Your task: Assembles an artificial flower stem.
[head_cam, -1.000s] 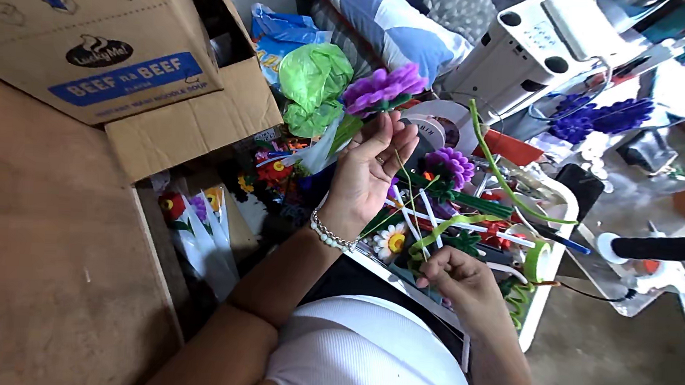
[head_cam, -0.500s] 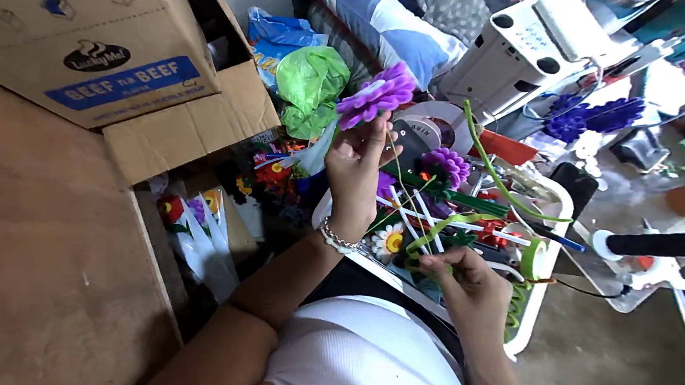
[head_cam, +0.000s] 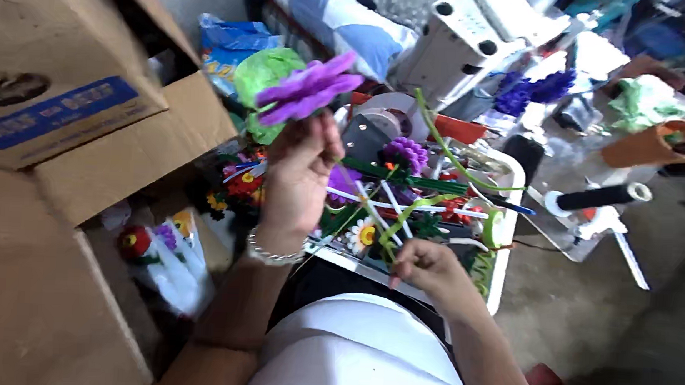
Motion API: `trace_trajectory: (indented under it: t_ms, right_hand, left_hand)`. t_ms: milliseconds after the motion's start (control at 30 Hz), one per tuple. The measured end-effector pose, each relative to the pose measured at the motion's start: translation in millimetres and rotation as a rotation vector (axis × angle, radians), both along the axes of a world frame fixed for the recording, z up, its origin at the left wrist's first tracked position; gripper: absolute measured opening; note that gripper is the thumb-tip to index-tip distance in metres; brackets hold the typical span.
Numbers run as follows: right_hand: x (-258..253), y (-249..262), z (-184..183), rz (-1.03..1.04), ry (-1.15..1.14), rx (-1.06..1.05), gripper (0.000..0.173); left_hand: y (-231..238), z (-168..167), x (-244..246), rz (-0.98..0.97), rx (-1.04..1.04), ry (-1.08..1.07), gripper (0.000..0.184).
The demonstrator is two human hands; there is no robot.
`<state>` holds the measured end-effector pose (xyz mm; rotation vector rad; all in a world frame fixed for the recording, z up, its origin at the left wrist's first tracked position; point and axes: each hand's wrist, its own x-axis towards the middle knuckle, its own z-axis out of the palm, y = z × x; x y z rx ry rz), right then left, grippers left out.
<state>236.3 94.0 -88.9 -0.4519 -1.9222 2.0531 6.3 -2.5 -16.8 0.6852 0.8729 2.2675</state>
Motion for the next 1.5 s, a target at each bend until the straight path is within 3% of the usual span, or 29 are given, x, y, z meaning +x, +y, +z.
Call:
trace_trajectory:
  t_ms: [67, 133, 233, 367, 533, 633, 700, 800, 833, 900, 1000, 1100, 1233, 1400, 1500]
  right_hand:
    - [-2, 0, -2, 0.149, 0.000, -0.204, 0.014]
    - [-6, -4, -4, 0.115, 0.002, -0.227, 0.011]
    - [-10, -8, -4, -0.159, -0.001, 0.114, 0.018]
    - [-14, -14, -1, -0.413, -0.051, 0.616, 0.031]
    - [-17, -20, 0, -0.488, -0.058, 0.747, 0.029]
    - [-15, -16, 3, -0.392, 0.049, 0.576, 0.024]
    - [-14, -15, 7, -0.261, 0.081, 0.318, 0.021]
    - [-12, -9, 16, 0.006, 0.035, -0.157, 0.013]
    - [-13, -7, 16, 0.098, 0.018, -0.276, 0.012]
    - [-15, -8, 13, 0.179, -0.002, -0.359, 0.012]
    - [-17, -11, 9, -0.014, 0.006, -0.097, 0.014]
    - [-16, -7, 8, -0.229, 0.044, 0.219, 0.023]
    - [-16, -8, 8, -0.323, 0.048, 0.414, 0.026]
    - [-17, -11, 5, -0.450, -0.049, 0.696, 0.030]
    - [-20, -13, 3, -0.417, 0.020, 0.681, 0.027]
  left_hand:
    - [2, -3, -7, -0.254, 0.198, -0.086, 0.021]
    - [5, -6, -9, -0.303, 0.210, -0.090, 0.017]
    - [11, -10, -8, -0.019, -0.028, 0.070, 0.015]
    - [18, -13, 1, 0.331, -0.133, 0.077, 0.011]
    - [12, -12, -1, 0.364, -0.150, 0.087, 0.019]
    - [4, -8, -19, 0.201, -0.097, -0.004, 0.029]
    - [-1, -8, -34, -0.007, 0.023, -0.102, 0.034]
    - [-5, -12, -57, -0.545, 0.341, -0.339, 0.008]
    - [-6, -16, -64, -0.685, 0.407, -0.362, 0.007]
    - [-4, -19, -63, -0.795, 0.518, -0.286, 0.009]
    - [2, -11, -56, -0.662, 0.407, -0.180, 0.011]
    - [7, -4, -40, -0.188, 0.109, 0.144, 0.012]
    - [10, -8, -29, 0.232, -0.123, 0.151, 0.016]
    - [6, -2, -13, 0.324, -0.147, 0.076, 0.017]
    - [-3, -3, -28, 0.056, 0.019, -0.032, 0.019]
